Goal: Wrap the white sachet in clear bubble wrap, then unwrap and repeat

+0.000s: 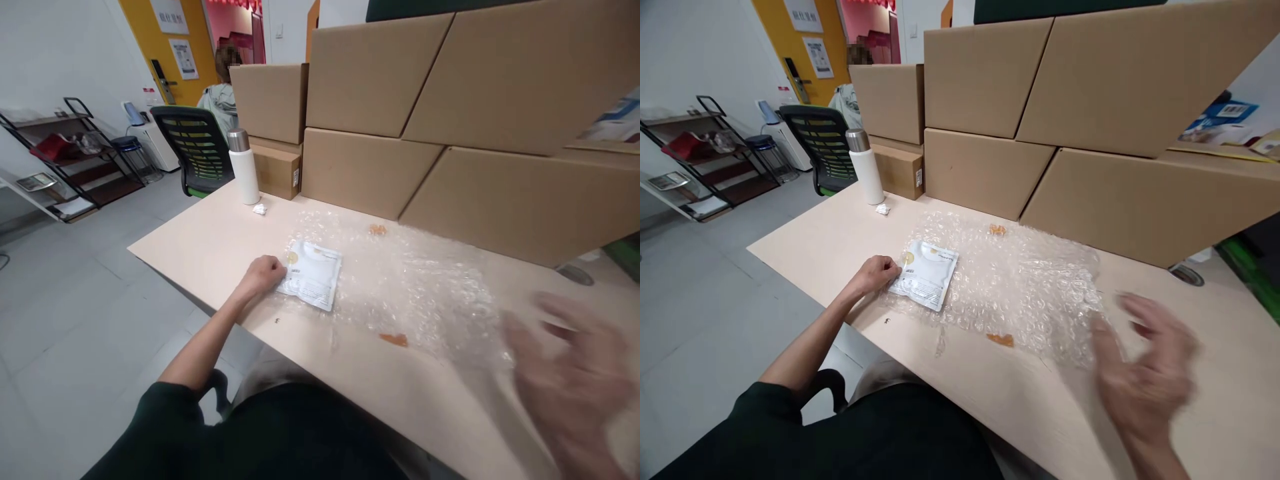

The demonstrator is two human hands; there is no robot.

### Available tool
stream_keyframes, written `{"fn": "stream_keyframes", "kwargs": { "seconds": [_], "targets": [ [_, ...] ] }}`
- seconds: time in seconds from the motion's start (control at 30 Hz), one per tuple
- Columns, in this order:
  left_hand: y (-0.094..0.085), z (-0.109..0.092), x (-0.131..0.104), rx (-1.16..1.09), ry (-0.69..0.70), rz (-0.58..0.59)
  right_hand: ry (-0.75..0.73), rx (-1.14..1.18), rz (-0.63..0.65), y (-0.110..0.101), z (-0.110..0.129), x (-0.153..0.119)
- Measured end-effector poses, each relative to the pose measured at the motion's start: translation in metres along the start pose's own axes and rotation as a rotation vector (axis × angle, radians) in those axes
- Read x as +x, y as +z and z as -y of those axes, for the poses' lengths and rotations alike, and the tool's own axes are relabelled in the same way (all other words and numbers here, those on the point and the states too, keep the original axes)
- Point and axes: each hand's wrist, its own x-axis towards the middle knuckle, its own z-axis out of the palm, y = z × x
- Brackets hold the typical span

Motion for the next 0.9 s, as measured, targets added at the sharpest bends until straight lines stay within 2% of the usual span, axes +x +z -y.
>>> {"fn": "stream_keyframes", "kwargs": {
  "seconds": [0.1,0.17,0.23,0.33,0.4,0.5,0.6,0.67,0.73,0.8,0.9],
  "targets": [
    [-0.001,0.004,-0.002,0.042,-0.007,0.003,-0.332,0.096,0.267,0.049,0.04,0.004],
    [-0.002,0.004,-0.005,0.066,-0.001,0.0,-0.458,0.14,0.49,0.084,0.058,-0.001],
    [-0.003,0.003,-0.008,0.093,0.008,-0.034,-0.498,0.132,0.704,0.114,0.069,-0.008],
    [-0.003,0.003,-0.012,0.056,-0.002,-0.11,-0.434,0.092,0.929,0.144,0.08,-0.014],
    [-0.005,0.003,-0.012,-0.082,-0.036,-0.086,-0.359,0.098,0.987,0.152,0.086,-0.012],
    [-0.008,-0.005,-0.012,-0.368,-0.065,0.045,-0.239,0.181,1.01,0.153,0.093,-0.005],
    [-0.012,-0.026,-0.015,-0.67,0.015,0.108,-0.057,0.37,1.048,0.145,0.094,0.0],
    [-0.011,-0.047,-0.019,-0.77,0.117,0.11,0.157,0.545,1.054,0.14,0.09,0.002],
    [-0.005,-0.07,-0.023,-0.74,0.233,0.114,0.398,0.753,1.034,0.134,0.085,0.002],
    [0.007,-0.092,-0.023,-0.617,0.367,0.122,0.61,0.953,0.987,0.129,0.078,0.0],
    [0.031,-0.115,-0.018,-0.359,0.578,0.158,0.868,1.048,0.869,0.118,0.064,-0.004]
  ]
}}
